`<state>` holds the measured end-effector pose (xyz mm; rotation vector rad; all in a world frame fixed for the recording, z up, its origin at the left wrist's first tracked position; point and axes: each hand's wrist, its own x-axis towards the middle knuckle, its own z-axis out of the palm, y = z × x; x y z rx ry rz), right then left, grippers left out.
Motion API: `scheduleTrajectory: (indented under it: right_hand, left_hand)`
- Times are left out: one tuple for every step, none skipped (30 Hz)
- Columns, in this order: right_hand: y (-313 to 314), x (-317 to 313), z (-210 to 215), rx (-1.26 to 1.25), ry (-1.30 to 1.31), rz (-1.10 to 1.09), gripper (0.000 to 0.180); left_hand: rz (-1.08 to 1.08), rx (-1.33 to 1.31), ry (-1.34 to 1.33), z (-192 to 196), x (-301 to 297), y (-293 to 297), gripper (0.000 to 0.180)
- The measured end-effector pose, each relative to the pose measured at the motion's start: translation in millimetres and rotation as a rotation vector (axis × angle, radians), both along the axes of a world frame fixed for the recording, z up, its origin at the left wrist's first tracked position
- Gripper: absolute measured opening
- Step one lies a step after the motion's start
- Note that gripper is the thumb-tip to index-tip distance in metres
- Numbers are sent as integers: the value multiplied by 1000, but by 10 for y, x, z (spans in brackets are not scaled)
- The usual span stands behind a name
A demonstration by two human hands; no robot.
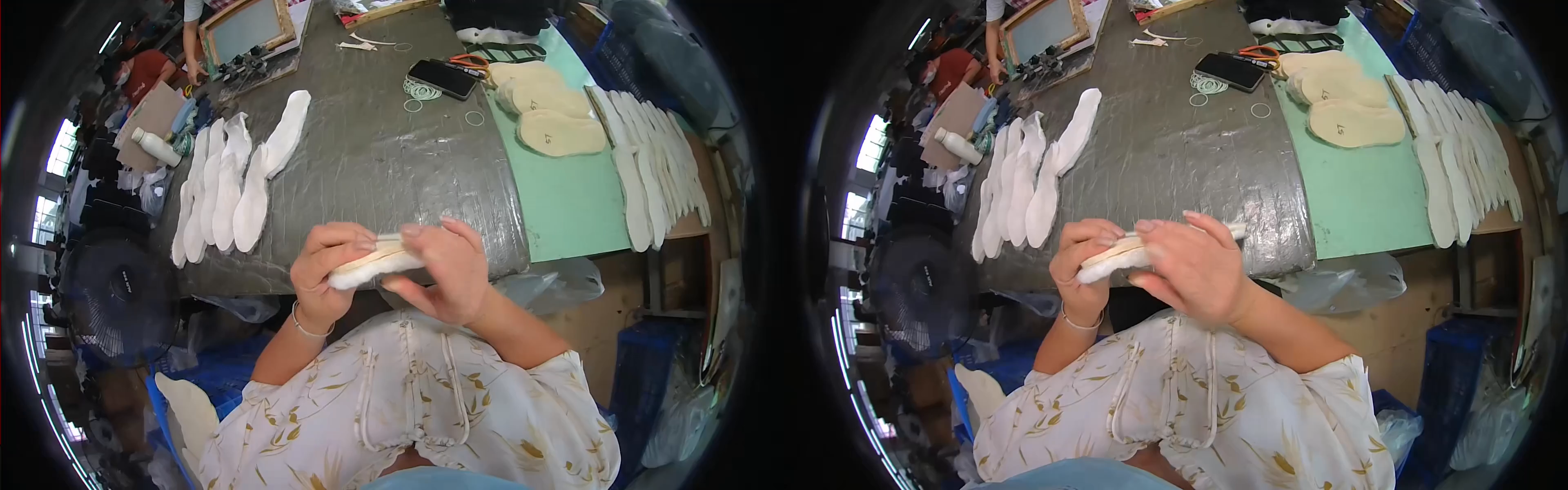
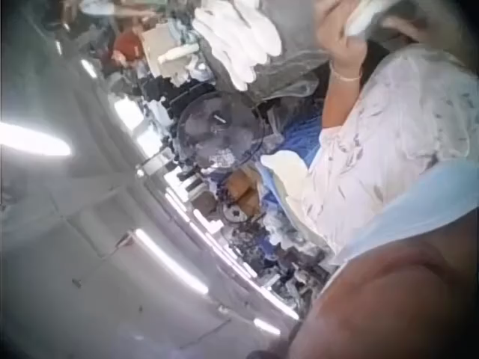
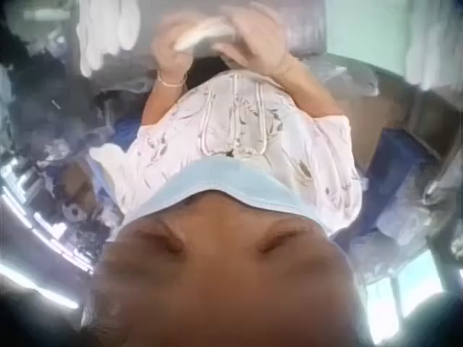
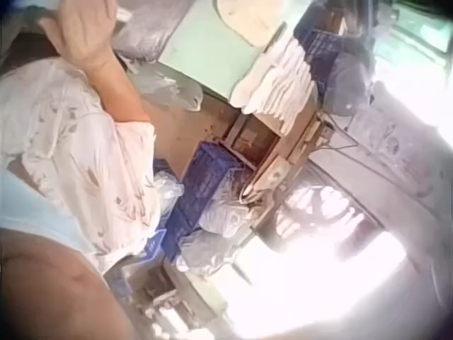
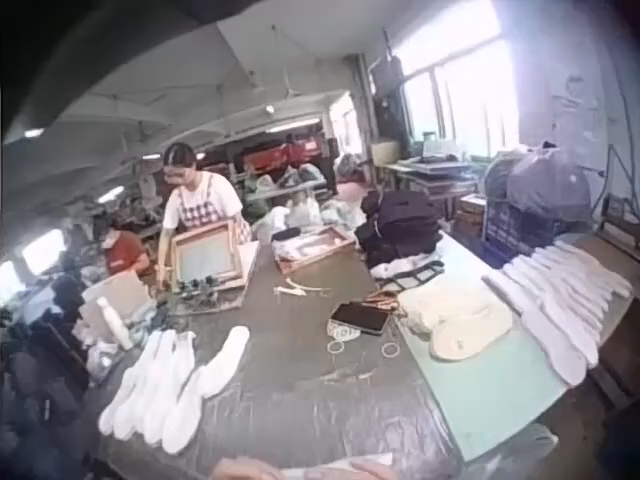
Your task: The recorder is matching, inspecting, and stacking white fuzzy shoe insole components at a workstation.
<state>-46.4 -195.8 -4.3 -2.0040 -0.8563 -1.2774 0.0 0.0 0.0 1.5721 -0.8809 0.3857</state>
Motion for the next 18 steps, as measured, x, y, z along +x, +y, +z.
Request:
scheduleTrajectory:
  right_hand:
    - [-14, -30, 75, 97, 215, 22, 56]
    - [-14, -37, 95, 193, 431, 45, 53]
    - [-8, -19, 54, 227, 338, -5, 43]
    - [-23, 3, 1, 227, 289, 2, 39]
    - [-37, 13, -40, 228, 241, 9, 35]
    - [-54, 24, -53, 231, 242, 4, 35]
    - [-68, 31, -64, 207, 227, 10, 35]
    - [-77, 31, -73, 183, 213, 17, 35]
    - [-63, 32, -58, 202, 207, 14, 34]
    - [-70, 34, -67, 186, 203, 6, 34]
    - [-74, 38, -78, 170, 200, 0, 35]
    - [-73, 39, -85, 170, 202, 2, 35]
    - [-68, 41, -92, 166, 211, 4, 35]
    - [-62, 43, -100, 162, 221, 7, 35]
    - [-59, 45, -108, 160, 222, 13, 35]
    - [-61, 42, -123, 153, 223, -2, 35]
    - [-59, 41, -130, 146, 225, -18, 36]
    - [-56, 45, -130, 157, 243, -20, 36]
  left_hand:
    - [-41, -44, -19, -24, 54, 6, 15]
    - [-82, -89, -38, -52, 94, 11, 15]
    - [-97, -115, -29, -93, 105, 5, 14]
    - [-98, -132, -13, -145, 99, 14, 14]
    - [-99, -149, 4, -192, 93, 28, 14]
    - [-104, -147, 6, -225, 101, 28, 14]
    - [-104, -163, 15, -254, 104, 29, 14]
    - [-103, -179, 23, -268, 104, 23, 15]
    - [-91, -168, 21, -271, 102, 16, 17]
    - [-100, -172, 22, -283, 106, 12, 16]
    - [-108, -176, 23, -294, 109, 11, 16]
    - [-105, -176, 24, -298, 105, 8, 16]
    - [-107, -169, 31, -300, 97, 0, 16]
    - [-108, -163, 38, -305, 89, -4, 17]
    - [-101, -164, 37, -306, 83, -4, 17]
    - [-105, -154, 47, -309, 78, -3, 17]
    - [-109, -145, 57, -311, 73, -7, 17]
    - [-126, -156, 68, -291, 65, -31, 17]
